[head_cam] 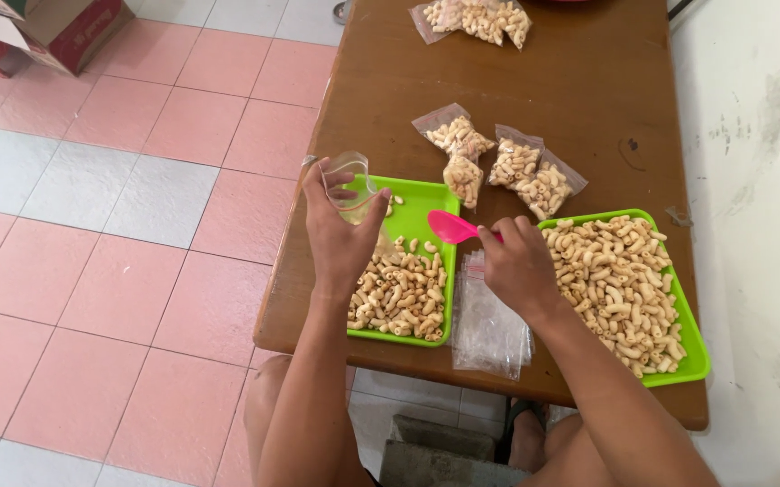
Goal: A person is manually packing macaroni pieces into small plastic bags using their hands and a small plastic spoon.
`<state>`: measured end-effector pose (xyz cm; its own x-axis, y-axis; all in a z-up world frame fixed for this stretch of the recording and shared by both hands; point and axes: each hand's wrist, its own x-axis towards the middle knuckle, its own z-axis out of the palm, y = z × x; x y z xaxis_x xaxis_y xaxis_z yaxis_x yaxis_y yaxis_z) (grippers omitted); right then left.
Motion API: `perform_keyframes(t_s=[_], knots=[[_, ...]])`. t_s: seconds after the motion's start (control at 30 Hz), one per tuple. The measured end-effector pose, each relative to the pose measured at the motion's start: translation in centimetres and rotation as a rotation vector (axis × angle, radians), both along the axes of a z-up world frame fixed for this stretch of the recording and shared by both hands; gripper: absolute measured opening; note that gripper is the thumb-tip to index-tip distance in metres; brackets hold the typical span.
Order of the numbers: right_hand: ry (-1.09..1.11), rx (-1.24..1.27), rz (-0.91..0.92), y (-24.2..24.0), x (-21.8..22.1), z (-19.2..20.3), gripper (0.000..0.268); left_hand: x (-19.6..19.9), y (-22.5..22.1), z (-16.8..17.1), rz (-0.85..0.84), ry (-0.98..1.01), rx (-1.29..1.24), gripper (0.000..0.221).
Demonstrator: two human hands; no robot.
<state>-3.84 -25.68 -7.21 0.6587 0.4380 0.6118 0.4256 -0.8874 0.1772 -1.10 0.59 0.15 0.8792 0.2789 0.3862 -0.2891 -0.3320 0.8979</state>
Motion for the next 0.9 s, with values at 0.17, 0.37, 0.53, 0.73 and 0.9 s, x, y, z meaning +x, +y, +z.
perform_keyframes(t_s=[0.17, 0.37, 0.53, 0.73, 0.9], knots=[[0.068, -0.104, -0.073, 2.0, -0.6, -0.2, 0.012, 0.3, 0.4, -0.3, 0.017, -0.017, -0.011, 0.080], [0.328, -0.060, -0.195, 2.4, -0.7, -1.2, 0.012, 0.3, 0.6, 0.0, 0.021, 0.014, 0.002, 0.081], [0.544, 0.044, -0.222, 2.0, 0.1, -2.6, 0.021, 0.2, 0.6, 0.2, 0.012, 0.010, 0.010, 0.080], [0.445, 0.228, -0.056, 1.8, 2.3, -6.4, 0.021, 0.3, 0.5, -0.1, 0.016, 0.021, 0.031, 0.082], [0.565, 0.409, 0.041, 1.6, 3.1, -8.8, 0.023, 0.3, 0.7, 0.2, 0.047, 0.027, 0.057, 0.081]])
